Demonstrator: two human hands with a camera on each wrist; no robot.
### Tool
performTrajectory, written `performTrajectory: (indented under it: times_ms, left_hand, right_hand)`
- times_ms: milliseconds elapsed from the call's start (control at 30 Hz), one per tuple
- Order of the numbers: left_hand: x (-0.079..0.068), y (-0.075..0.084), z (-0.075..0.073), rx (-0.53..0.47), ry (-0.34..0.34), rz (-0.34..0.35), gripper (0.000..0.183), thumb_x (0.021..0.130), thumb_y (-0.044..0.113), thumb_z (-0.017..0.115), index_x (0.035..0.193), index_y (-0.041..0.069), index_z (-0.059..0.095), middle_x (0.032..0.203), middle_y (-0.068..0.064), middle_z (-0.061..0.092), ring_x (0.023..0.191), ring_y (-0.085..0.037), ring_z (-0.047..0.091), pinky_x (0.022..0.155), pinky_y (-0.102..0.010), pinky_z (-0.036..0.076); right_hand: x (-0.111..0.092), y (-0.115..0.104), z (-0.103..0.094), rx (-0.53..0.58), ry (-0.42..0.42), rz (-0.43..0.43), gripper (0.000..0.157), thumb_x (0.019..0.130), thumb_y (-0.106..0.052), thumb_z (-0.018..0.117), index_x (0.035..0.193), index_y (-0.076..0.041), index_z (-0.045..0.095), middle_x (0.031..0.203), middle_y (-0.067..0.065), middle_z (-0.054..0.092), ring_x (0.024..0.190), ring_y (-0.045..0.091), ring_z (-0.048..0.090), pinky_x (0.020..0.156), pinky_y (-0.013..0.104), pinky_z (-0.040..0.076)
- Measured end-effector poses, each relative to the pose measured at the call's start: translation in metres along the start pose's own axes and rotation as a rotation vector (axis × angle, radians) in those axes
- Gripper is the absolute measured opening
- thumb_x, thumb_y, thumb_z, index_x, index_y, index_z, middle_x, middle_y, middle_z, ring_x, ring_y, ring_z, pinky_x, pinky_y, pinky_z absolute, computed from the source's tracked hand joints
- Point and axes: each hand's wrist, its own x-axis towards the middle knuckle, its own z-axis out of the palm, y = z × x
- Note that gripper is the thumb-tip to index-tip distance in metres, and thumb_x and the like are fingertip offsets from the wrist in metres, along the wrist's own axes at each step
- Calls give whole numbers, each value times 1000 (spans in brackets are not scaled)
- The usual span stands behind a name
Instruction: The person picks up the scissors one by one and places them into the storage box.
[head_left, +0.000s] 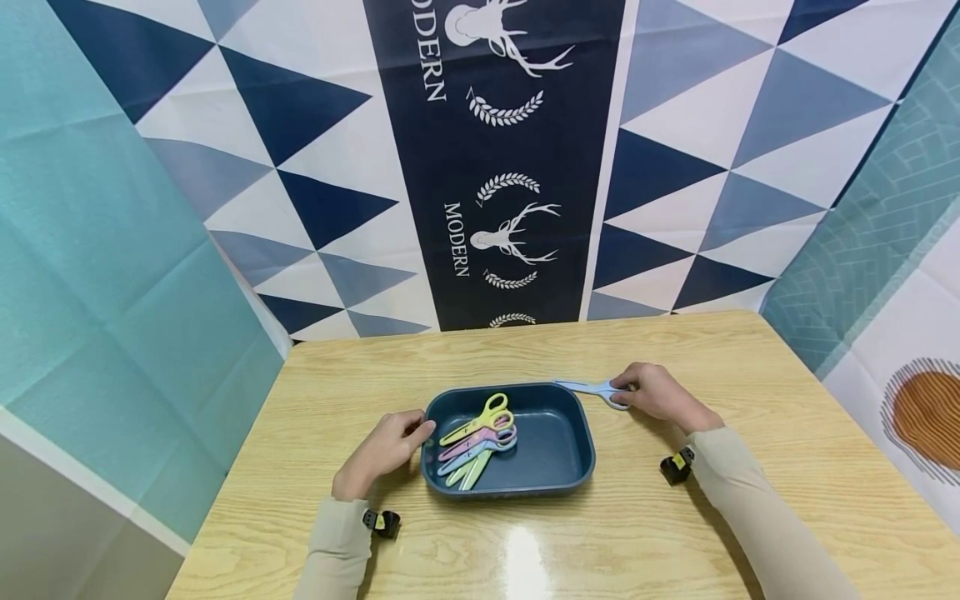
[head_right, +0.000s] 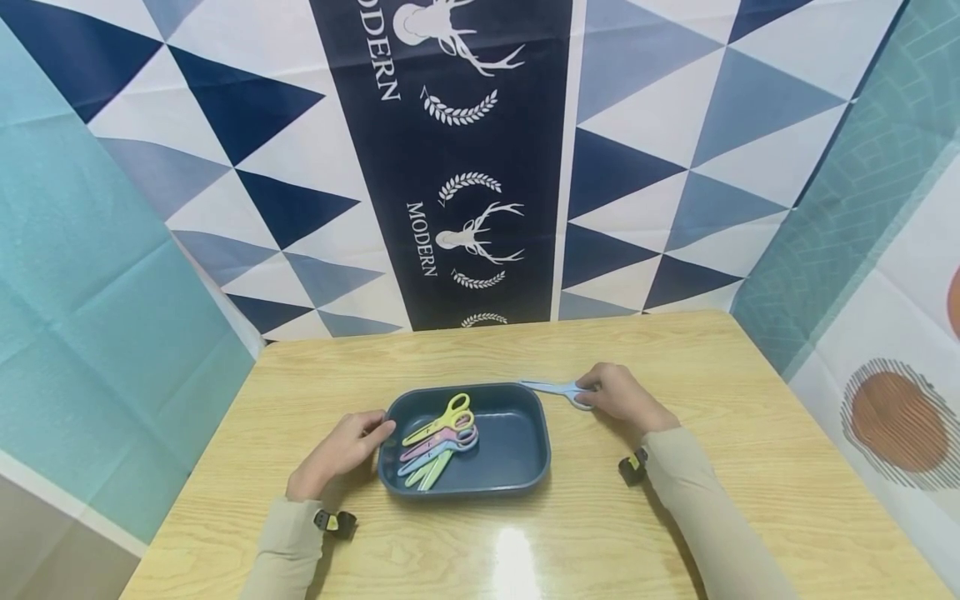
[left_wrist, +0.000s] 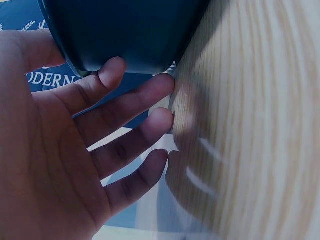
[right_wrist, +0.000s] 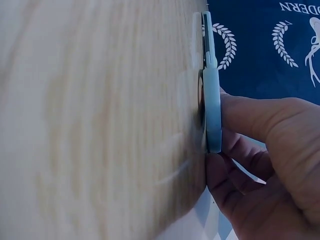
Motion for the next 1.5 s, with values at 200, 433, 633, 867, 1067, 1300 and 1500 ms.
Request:
performTrajectory:
  times_ms: [200,433,633,867,1067,1300,1500]
  left_hand:
    - [0,0,0,2,-4,-6,39,109,37,51,77,16,51,66,7,41,57,-7,42,58,-23,35]
    - [0,0,0,3,-8,-15,38,109,37,51,77,15,51,66,6,42,58,-8,43,59,-23,36]
    - [0,0,0,4,-8,-14,39,109,37,51,77,15,50,66,6,41,57,-8,42,59,-23,35]
    - [1,0,-1,3,-7,-6,38,109,36,52,77,15,51,66,6,41,57,-7,43,59,-23,35]
    - [1,1,-1,1,-6,-13,37,109,34,53,77,15,51,66,6,42,58,-9,44,59,-23,36]
    - [1,0,-1,1,-5,-11,37,109,34,52,77,16,51,66,6,42,59,-8,44,59,-23,36]
    - [1,-1,-1,0,-6,-6,37,109,34,52,76,16,51,65,6,41,57,-7,43,59,-23,35]
  right_hand:
    - [1,0,0,1,-21,-1,17,91,-10,77,103,2,78,96,13,73,86,20,64,74,34,51]
    - [2,1,1,3,-59,7,18,93,-11,75,105,2,77,98,13,71,86,20,63,74,34,52]
    - [2,3,1,-20,-65,-5,19,95,-11,73,108,2,77,101,13,71,89,20,63,75,34,52]
    - [1,1,-1,-20,-55,-6,20,95,-12,73,109,2,76,100,12,70,88,19,62,75,34,52]
    - [0,0,-2,-22,-48,0,20,96,-12,72,109,2,76,100,12,70,87,18,62,75,35,51]
    - [0,-3,-5,-34,-16,-6,20,95,-12,73,108,3,76,99,13,70,87,20,63,74,34,51]
    - [-3,-5,-8,-33,1,5,21,96,-13,73,110,2,75,100,12,69,88,21,62,76,35,51]
